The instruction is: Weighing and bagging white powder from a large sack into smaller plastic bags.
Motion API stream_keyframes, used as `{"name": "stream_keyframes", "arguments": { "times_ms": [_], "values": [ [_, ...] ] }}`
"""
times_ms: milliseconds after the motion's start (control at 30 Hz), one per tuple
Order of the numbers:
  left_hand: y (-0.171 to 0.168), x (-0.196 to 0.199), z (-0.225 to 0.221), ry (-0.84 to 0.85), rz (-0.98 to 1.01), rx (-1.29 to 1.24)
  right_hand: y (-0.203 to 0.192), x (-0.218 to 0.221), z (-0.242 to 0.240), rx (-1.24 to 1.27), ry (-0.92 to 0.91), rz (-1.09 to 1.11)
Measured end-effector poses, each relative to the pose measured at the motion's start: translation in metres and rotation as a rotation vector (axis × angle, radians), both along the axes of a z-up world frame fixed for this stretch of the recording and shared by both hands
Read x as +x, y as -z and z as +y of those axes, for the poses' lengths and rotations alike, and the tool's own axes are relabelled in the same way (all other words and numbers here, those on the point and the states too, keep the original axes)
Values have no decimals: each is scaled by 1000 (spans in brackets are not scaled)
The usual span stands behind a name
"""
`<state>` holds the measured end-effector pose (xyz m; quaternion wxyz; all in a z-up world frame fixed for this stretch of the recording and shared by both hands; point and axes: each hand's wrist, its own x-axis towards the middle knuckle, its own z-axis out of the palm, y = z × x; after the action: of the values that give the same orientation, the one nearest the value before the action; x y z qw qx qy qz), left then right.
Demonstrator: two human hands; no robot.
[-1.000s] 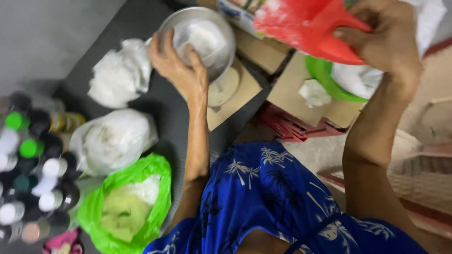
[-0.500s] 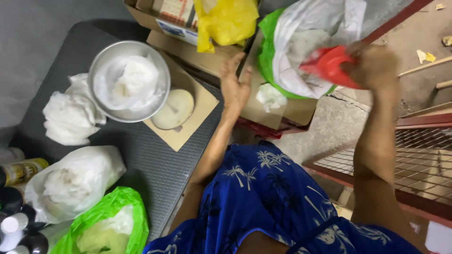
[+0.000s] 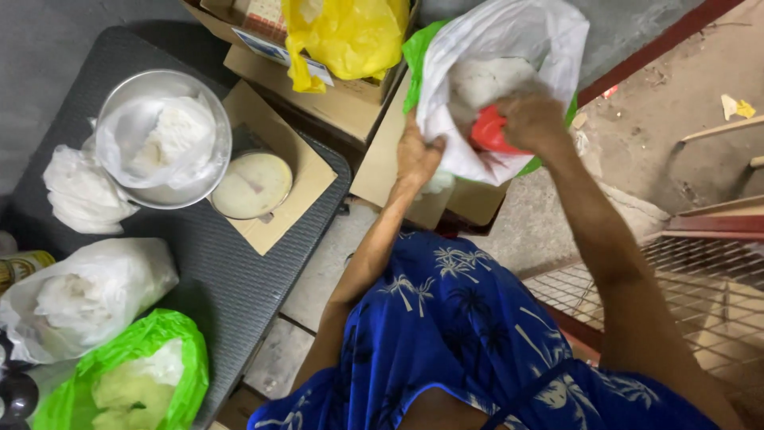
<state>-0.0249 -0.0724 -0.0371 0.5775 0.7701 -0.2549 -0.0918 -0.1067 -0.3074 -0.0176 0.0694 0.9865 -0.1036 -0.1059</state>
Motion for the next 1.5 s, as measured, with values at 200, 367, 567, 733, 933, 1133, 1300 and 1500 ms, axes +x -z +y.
{"name": "stream_keyframes", "arguments": {
  "times_ms": [200, 367, 567, 733, 933, 1133, 1300, 1500],
  "values": [
    [-7, -11, -1, -155, 196, 31, 8, 19, 28, 261, 95, -64],
    [-9, -13, -1, -194, 245, 44, 12, 14, 21, 343, 165, -227],
    [-11, -14, -3, -189, 247, 62, 27, 14, 15, 492, 190, -396],
    [-13, -7, -9, -223, 123, 15, 2, 7, 35, 412, 112, -509],
    [6, -2, -4, -231, -15, 38, 26, 42, 31, 387, 132, -454],
    [1, 0, -4, -215, -88, 17, 19, 24, 19, 536, 102, -664],
    [-16, 1, -5, -268, -8, 36, 1, -16, 11, 792, 241, -747],
    [-19, -1, -11, -275, 65, -38, -22, -63, 14, 816, 143, -981]
  ]
}}
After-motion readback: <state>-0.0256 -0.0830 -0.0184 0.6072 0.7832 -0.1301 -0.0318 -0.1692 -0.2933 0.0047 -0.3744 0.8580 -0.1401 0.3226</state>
